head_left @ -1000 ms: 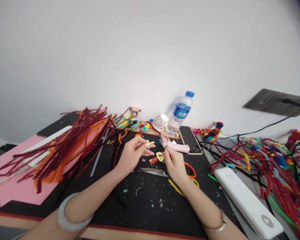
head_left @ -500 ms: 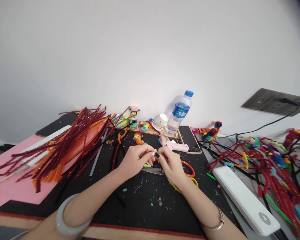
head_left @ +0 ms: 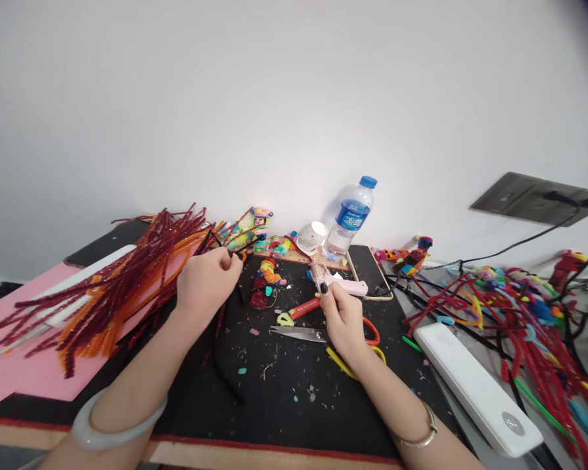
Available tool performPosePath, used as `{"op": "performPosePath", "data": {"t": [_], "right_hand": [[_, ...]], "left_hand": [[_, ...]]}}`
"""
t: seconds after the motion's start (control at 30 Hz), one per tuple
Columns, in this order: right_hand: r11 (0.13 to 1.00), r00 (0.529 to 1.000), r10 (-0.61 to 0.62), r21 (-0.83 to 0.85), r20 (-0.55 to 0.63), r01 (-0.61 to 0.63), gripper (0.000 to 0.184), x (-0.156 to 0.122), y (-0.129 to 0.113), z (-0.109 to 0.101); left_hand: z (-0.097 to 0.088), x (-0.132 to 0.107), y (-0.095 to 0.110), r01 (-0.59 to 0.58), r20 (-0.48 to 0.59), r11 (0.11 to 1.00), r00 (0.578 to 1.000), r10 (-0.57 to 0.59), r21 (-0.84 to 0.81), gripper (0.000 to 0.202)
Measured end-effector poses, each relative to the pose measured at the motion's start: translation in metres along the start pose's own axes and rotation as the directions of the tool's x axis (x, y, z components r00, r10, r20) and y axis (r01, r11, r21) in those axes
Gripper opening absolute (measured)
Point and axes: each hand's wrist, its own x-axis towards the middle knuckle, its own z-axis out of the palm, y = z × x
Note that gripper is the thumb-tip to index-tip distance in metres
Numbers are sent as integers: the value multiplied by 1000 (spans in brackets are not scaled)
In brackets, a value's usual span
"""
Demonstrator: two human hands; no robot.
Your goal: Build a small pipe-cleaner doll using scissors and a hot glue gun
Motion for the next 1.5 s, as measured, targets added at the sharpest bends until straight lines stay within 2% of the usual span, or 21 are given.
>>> {"op": "performPosePath", "data": {"t": [0.07, 0.17, 0.23, 0.3, 0.37, 0.43, 0.6, 0.7, 0.83, 0.93, 1.03, 1.1, 1.23, 1.37, 1.43, 1.5], "right_hand": [[1000, 1000, 18, 9, 13, -18, 30, 0, 0, 1], [999, 997, 21, 30, 72, -23, 28, -1, -2, 2], [998, 992, 7, 62, 122, -15, 30, -3, -6, 3], [995, 983, -17, 105, 184, -3, 32, -4, -10, 4], [988, 968, -50, 153, 247, 12, 32, -6, -14, 4], [981, 956, -73, 194, 285, 17, 33, -7, -16, 5], [973, 950, -67, 231, 305, -6, 35, -7, -18, 6], [969, 948, -52, 246, 314, -28, 35, -7, -17, 6], [929, 942, 5, 346, 337, -129, 36, -6, -14, 7], [878, 913, 31, 426, 406, -219, 37, -4, -13, 6], [860, 892, 24, 446, 451, -248, 38, -2, -13, 4], [849, 899, 45, 458, 435, -264, 38, -1, -13, 4], [794, 902, 121, 505, 414, -339, 36, -2, -13, 6], [699, 878, 105, 594, 466, -399, 32, -2, -13, 8], [664, 899, 127, 637, 420, -392, 30, -1, -13, 9], [687, 928, 165, 636, 335, -352, 28, -1, -13, 9]], "left_hand": [[-3, 0, 1, -67, -13, 996, 998, 67, -51, 38], [-3, -9, 12, -204, 73, 969, 974, 215, -137, 34], [2, -18, 22, -371, 182, 863, 875, 449, -344, 26], [8, -28, 30, -390, 274, 776, 778, 566, -496, 18], [14, -36, 34, -370, 314, 737, 729, 608, -566, 16], [18, -41, 36, -342, 313, 727, 735, 602, -596, 16], [20, -45, 36, -233, 340, 748, 780, 525, -622, 12], [20, -45, 38, -200, 361, 748, 778, 513, -633, 17], [21, -46, 40, -200, 384, 720, 736, 558, -664, 22], [21, -48, 41, -198, 398, 693, 696, 597, -693, 19], [20, -52, 43, -208, 415, 669, 644, 642, -713, 20], [19, -54, 45, -193, 416, 672, 654, 631, -715, 21], [20, -54, 45, -151, 399, 716, 744, 536, -681, 20], [22, -51, 42, -165, 393, 743, 764, 512, -649, 21], [22, -50, 41, -149, 380, 772, 803, 459, -617, 17], [24, -50, 40, -131, 356, 798, 844, 402, -589, 10]]}}
